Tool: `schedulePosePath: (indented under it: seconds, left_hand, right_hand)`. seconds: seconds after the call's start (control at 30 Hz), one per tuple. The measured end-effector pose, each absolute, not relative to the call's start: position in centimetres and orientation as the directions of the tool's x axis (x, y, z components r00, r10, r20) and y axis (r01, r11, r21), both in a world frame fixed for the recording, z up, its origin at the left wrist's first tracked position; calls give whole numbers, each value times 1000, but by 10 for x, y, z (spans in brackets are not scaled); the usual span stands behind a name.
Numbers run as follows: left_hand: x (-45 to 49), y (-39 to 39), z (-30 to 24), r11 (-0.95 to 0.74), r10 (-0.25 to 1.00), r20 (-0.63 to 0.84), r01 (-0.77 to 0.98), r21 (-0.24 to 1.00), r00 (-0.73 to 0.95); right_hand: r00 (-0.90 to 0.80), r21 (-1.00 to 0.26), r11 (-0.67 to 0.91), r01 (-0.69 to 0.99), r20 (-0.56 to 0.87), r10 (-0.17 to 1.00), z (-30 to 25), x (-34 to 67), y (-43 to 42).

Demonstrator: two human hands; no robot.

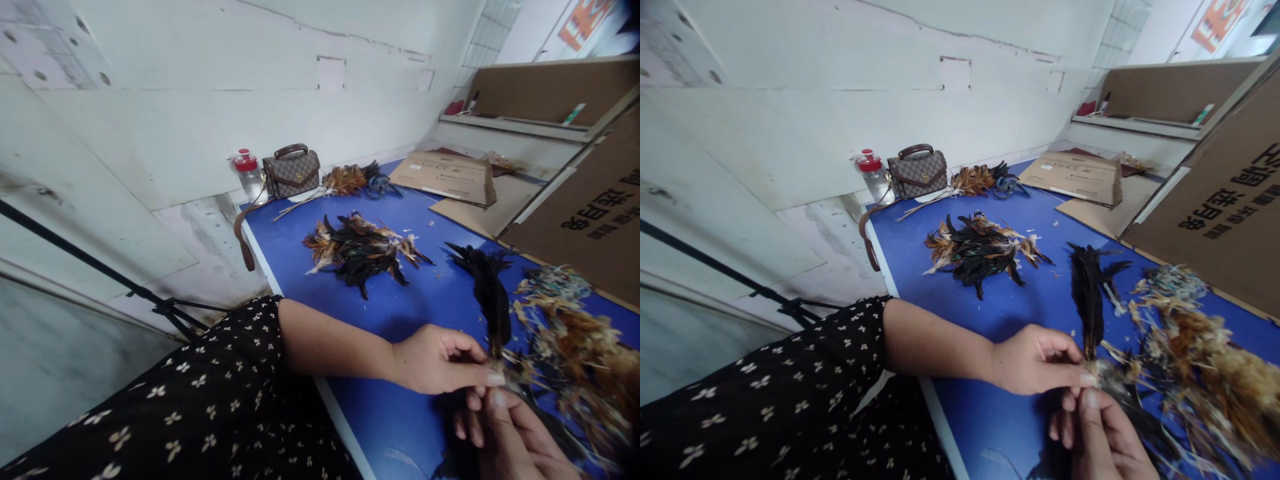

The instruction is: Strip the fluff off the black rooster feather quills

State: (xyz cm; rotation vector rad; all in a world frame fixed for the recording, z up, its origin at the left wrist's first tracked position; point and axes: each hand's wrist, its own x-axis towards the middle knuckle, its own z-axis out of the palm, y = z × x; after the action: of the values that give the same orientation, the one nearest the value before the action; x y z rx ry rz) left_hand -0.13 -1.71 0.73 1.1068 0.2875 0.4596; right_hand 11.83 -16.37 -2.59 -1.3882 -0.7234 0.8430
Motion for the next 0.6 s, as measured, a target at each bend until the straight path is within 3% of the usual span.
schedulePosePath:
  seconds: [0.27,0.43,0.6]
  left_hand:
    - [-1,-16,13,389,500,-61,-161,907,864]
    - [2,-14,12,385,517,-44,-186,904,855]
    - [-3,-12,10,395,477,-9,-205,896,879]
  right_hand:
    - [605,-984,-180,11,-137,785,-38,123,-174]
    - [695,-985,-173,-16,-135,706,-33,116,-175]
    - [643,-992,-124,20,-82,761,-39,122,-178]
